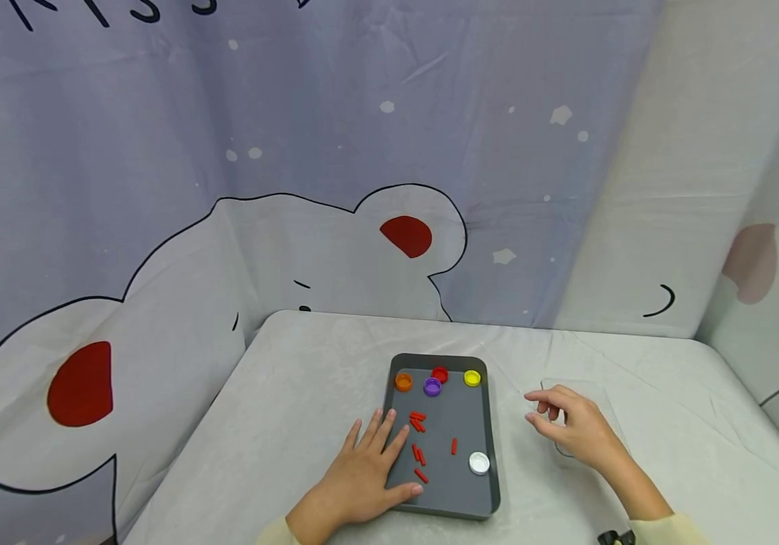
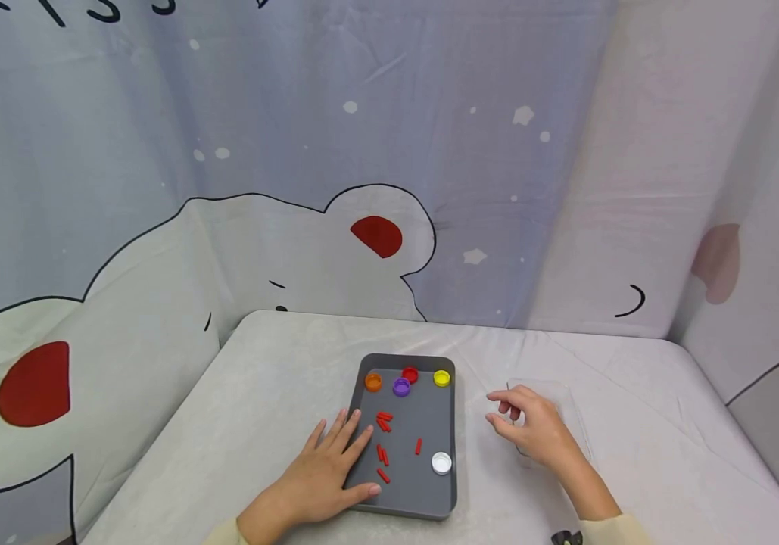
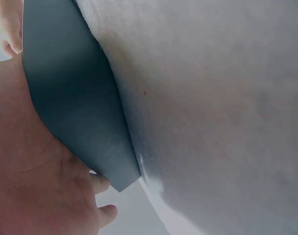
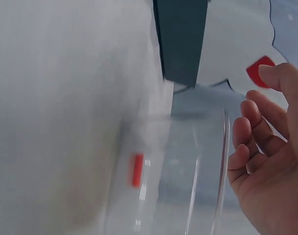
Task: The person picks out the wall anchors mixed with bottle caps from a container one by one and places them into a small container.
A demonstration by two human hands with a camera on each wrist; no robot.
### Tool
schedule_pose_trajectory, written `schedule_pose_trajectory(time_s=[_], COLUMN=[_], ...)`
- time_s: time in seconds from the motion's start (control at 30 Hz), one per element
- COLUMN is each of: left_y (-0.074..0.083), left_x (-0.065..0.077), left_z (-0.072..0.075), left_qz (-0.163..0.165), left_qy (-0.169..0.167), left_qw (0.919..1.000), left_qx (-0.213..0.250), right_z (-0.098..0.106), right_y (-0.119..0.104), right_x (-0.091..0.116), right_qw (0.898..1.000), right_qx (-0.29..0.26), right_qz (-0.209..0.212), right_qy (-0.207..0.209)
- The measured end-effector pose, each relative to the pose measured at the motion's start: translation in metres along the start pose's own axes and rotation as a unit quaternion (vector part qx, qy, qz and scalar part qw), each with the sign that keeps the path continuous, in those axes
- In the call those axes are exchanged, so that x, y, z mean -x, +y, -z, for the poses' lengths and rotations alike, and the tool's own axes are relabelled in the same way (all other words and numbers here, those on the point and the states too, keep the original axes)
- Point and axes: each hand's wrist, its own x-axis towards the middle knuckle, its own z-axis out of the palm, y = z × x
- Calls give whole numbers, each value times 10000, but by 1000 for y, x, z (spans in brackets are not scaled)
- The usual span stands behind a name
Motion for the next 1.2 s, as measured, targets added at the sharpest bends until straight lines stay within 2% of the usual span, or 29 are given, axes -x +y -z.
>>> schedule_pose_trajectory(time_s=[0.47, 0.73, 1.07, 1.2], left_y=[-1, 0, 0, -1], left_x=[0, 0, 0, 0], left_z=[-1, 0, -1, -6], left_qz=[-37, 6, 30, -22], left_qy=[29, 64, 110, 249], left_qw=[10000, 10000, 9999, 9996], left_qx=[38, -16, -74, -101], right_z=[-34, -55, -65, -68], right_y=[-24, -32, -41, -43], right_x=[-4, -6, -7, -6], right_qw=[9980, 9964, 9933, 9920], right_qx=[-512, -663, -778, -800], right_qz=[-116, 187, 156, 351], right_qy=[-343, -487, -843, -907])
